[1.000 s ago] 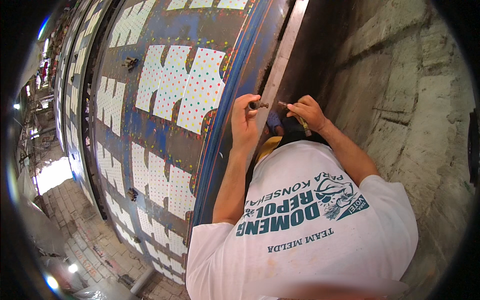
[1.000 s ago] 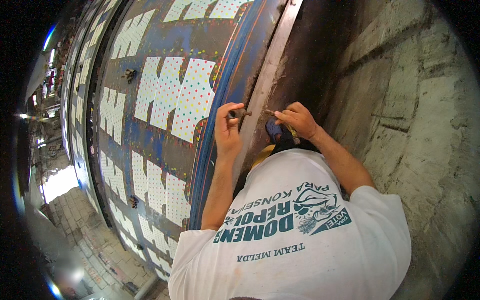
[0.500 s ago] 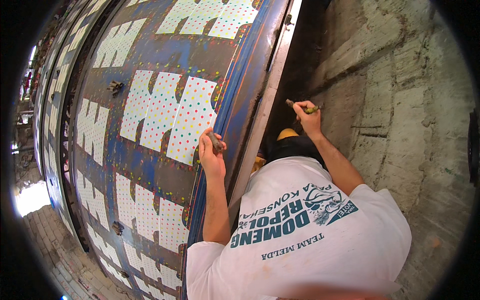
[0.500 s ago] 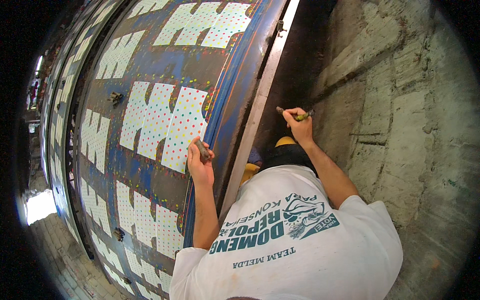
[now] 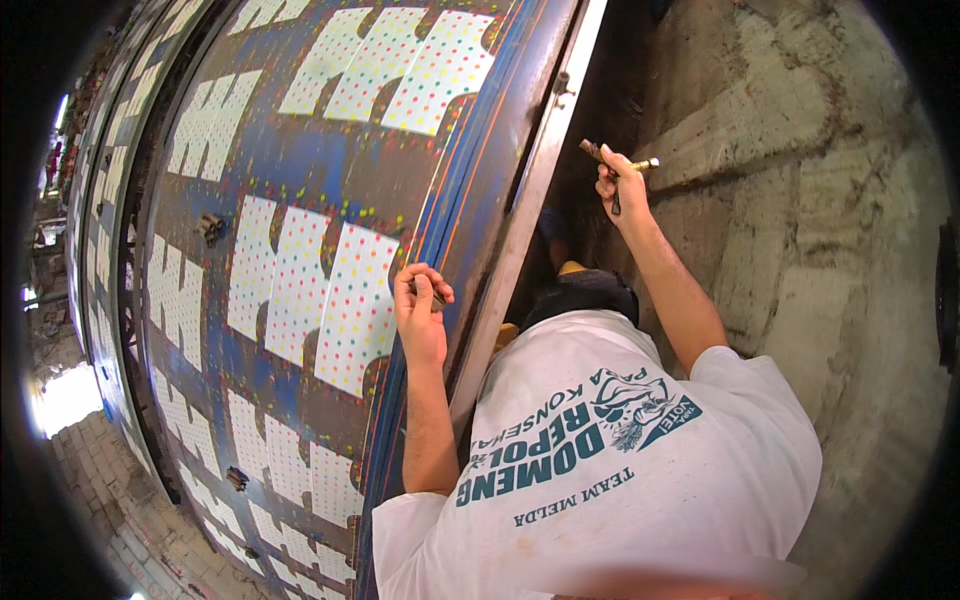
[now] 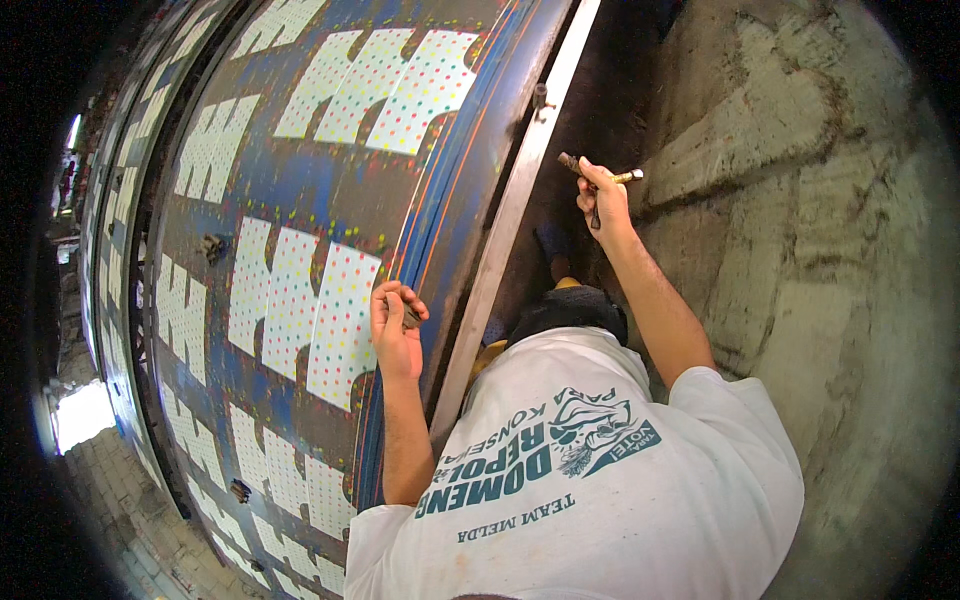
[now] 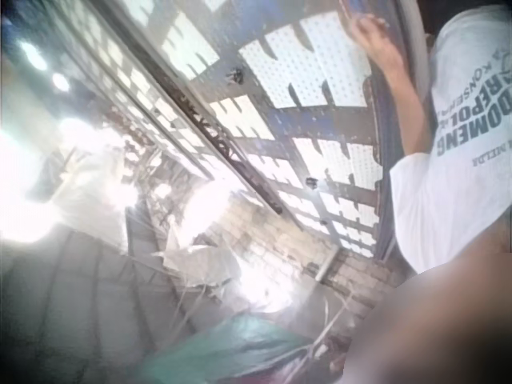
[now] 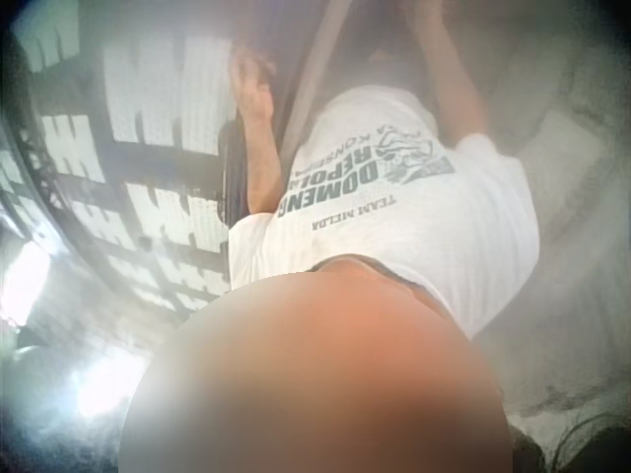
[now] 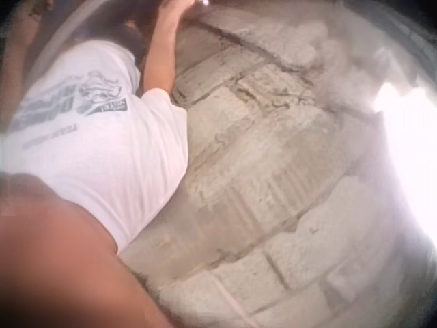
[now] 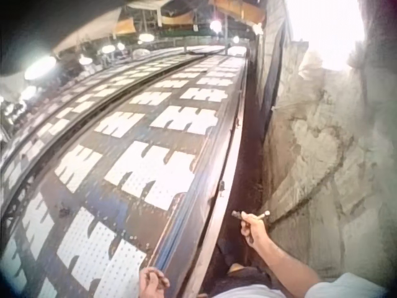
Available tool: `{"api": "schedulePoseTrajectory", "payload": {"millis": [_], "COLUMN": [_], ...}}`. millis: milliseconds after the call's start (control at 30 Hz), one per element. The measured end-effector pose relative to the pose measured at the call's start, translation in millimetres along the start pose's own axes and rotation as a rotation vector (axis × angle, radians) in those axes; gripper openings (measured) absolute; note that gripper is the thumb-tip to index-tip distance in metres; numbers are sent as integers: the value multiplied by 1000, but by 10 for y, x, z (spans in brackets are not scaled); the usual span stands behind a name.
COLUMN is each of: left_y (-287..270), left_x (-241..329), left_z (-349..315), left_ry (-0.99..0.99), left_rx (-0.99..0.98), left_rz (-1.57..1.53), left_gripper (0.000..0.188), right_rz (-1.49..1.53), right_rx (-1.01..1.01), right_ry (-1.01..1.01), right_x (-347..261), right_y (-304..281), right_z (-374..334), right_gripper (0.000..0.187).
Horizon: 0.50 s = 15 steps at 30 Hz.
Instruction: The person uses a screwdriver to tighten screws along the edge of a large metal panel, securing it to a frame. The person works methodically along the panel's edge, inserting and tightening multiple fasteners.
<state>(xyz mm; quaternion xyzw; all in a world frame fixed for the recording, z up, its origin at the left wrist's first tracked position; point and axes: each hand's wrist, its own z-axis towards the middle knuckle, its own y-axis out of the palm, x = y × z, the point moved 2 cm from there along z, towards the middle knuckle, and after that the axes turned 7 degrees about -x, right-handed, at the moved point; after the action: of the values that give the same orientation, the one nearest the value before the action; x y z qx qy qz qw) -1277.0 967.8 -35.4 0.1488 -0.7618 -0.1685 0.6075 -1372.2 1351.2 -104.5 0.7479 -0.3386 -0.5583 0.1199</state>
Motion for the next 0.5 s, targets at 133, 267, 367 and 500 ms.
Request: {"api": "schedulePoseTrajectory", "payload": {"millis": [133, 267, 367, 500], "left_y": [547, 1136, 1468, 1825], "left_x": [-176, -317, -416, -498], "left_z": [645, 1390, 1872, 2324], "left_ry": [-35, -71, -69, 10], "left_rx": [27, -7, -4, -92], "left_rz": [33, 239, 402, 627], "left_gripper": [23, 17, 25, 43], "right_rz": [130, 214, 227, 310], "right_rx": [-54, -101, -152, -202], "right_ry": [146, 347, 444, 559], "right_x": [-270, -373, -371, -352], "right_y": [-130, -209, -205, -202], "right_z": [651, 1037, 1175, 1250], "right_gripper": [22, 18, 19, 18]}}
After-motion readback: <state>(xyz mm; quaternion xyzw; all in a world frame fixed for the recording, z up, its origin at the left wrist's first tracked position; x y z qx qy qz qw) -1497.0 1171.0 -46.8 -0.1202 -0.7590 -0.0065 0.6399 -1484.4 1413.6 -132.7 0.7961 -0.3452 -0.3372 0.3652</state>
